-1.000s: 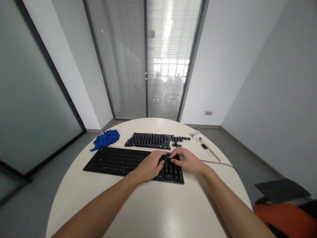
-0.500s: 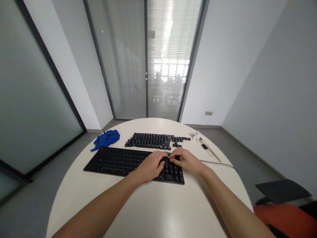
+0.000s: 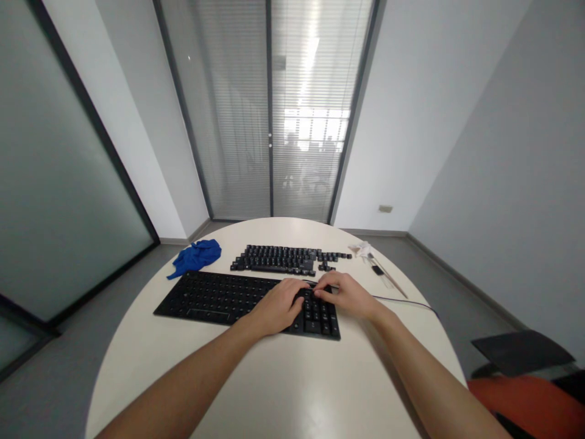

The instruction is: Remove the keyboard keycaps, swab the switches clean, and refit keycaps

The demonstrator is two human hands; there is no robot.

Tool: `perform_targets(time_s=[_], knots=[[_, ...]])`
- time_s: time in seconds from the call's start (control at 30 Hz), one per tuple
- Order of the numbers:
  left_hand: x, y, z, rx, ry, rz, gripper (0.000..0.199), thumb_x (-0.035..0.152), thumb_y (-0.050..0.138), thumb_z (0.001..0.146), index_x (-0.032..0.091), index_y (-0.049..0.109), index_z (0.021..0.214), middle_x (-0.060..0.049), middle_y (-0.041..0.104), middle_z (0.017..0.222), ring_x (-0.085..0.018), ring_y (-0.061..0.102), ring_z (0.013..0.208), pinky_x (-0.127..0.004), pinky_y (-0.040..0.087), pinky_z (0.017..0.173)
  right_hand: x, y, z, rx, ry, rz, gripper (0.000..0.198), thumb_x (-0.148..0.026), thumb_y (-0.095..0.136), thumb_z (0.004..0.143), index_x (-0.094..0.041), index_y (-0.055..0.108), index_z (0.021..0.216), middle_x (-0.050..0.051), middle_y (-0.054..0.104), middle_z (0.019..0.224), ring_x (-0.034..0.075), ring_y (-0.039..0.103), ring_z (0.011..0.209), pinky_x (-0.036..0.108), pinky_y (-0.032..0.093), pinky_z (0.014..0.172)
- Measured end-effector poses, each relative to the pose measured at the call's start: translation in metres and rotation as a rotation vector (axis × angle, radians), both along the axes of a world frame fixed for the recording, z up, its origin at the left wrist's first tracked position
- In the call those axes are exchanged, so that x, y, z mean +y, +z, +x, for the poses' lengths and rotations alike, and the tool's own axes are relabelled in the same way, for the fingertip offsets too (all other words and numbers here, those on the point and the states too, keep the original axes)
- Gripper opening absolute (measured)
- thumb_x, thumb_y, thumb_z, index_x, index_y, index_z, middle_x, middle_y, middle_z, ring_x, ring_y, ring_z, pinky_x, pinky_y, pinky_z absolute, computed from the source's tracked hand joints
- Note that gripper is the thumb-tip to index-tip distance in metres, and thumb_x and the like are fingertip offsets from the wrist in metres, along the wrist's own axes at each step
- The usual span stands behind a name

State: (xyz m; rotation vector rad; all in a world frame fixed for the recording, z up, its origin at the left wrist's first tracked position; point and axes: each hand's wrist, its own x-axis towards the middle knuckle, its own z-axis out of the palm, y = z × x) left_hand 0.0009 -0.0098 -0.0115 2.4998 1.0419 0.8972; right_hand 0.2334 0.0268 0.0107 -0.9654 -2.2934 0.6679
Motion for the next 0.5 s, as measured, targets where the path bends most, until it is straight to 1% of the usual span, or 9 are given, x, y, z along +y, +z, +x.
perform_targets(time_s=[0.3,0.5], knots=[[0.0001,-0.001,0.0004,0.011,0.014,-0.001,0.032,0.015,0.048,0.095,0.02,0.055,0.126,-0.009,0.062,0.126,-0.023,0.055,0.119,-0.042,0.045,0.107,0.001,-0.0029,-0.0004,-0.018,-0.005,-0.004,0.019,-0.037,0.067,0.088,-0.022,0.075,0.08,0.005,0.075,0.086,0.021,0.065,0.086,0.035,0.049,0.084],[-0.0003,-0.0003,0.0002,0.008,0.006,0.001,0.032,0.015,0.048,0.095,0.02,0.054,0.126,-0.008,0.062,0.125,-0.023,0.055,0.118,-0.042,0.045,0.107,0.0002,-0.001,-0.0001,-0.018,0.04,0.01,0.019,-0.037,0.069,0.087,-0.021,0.074,0.077,0.005,0.075,0.085,0.021,0.066,0.085,0.035,0.048,0.085]])
